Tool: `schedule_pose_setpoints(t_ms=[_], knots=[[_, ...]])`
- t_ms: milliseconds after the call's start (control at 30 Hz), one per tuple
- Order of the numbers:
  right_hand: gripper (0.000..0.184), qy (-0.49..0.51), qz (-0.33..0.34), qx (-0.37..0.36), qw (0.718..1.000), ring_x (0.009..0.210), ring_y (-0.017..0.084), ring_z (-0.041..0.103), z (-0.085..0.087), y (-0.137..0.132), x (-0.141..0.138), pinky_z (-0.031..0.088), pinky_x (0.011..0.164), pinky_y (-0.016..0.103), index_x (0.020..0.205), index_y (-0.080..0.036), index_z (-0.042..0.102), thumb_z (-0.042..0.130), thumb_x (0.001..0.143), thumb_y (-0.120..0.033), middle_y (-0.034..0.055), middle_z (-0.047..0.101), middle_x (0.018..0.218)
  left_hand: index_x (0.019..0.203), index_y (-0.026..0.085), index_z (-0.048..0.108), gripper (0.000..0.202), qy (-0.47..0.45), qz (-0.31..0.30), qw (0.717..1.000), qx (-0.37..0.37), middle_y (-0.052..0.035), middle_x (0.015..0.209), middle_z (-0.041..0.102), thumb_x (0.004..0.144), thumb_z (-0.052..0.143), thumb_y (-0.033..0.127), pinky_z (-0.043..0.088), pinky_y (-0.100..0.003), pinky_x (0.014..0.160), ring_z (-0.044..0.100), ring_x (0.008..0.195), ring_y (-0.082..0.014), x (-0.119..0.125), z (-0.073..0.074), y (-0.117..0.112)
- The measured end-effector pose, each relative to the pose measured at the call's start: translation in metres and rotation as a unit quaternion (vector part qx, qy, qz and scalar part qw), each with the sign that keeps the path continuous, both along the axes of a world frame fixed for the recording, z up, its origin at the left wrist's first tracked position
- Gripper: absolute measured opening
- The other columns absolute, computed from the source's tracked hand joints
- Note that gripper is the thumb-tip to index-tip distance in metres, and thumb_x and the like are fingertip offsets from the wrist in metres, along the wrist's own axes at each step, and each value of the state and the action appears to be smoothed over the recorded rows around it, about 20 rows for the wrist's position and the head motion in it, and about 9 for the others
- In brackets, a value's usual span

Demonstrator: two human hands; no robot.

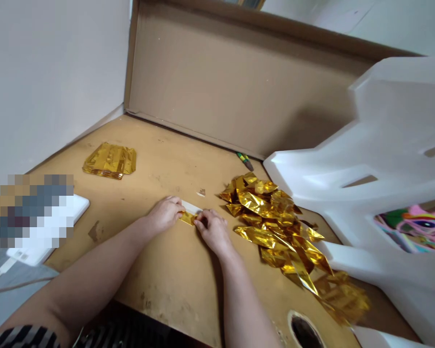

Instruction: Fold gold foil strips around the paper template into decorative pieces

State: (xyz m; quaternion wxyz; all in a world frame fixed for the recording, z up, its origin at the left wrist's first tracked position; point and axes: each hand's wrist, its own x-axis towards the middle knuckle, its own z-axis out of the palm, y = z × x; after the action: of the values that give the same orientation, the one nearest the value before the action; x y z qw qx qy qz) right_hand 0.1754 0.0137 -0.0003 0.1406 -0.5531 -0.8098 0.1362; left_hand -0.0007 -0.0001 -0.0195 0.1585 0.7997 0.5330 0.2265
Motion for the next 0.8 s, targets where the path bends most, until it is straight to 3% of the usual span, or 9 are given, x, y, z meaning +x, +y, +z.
schedule_pose_setpoints(t_ms=[467,667,800], knots=[[0.008,-0.013,0.012,-0.006,1.0,0.085,0.021,0.051,0.0034,-0.0054,-0.0013,0.031,0.074,0.031,0.077,-0.022,0.055,0.061,0.072,-0.025,0.0021,0.056,0.081,0.088,0.017,0.067,0.014,-0.054,-0.009,0.998,-0.014,-0.0037,0.092,0.058,0.078,0.057,0.017,0.045,-0.027,0.082,0.056,0.088,-0.0164,-0.0027,-0.001,0.0044],[0.014,0.005,0.02,-0.009,1.0,0.084,0.021,0.052,0.0043,-0.0052,-0.001,0.032,0.075,0.033,0.078,-0.023,0.056,0.065,0.07,-0.03,0.0019,0.058,0.081,0.095,0.016,0.066,0.025,-0.06,0.022,0.997,-0.032,-0.004,0.094,0.057,0.071,0.066,0.023,0.046,-0.027,0.079,0.056,0.084,-0.0173,-0.003,-0.006,0.0092],[0.006,0.041,0.002,-0.021,0.999,0.081,0.02,0.054,0.0016,-0.0017,0.001,0.034,0.074,0.032,0.078,-0.022,0.058,0.06,0.073,-0.025,0.0018,0.059,0.079,0.098,0.018,0.066,0.026,-0.074,0.04,0.996,-0.043,-0.0028,0.092,0.057,0.072,0.065,0.022,0.046,-0.026,0.077,0.056,0.082,-0.0167,-0.0027,-0.0061,0.0103]])
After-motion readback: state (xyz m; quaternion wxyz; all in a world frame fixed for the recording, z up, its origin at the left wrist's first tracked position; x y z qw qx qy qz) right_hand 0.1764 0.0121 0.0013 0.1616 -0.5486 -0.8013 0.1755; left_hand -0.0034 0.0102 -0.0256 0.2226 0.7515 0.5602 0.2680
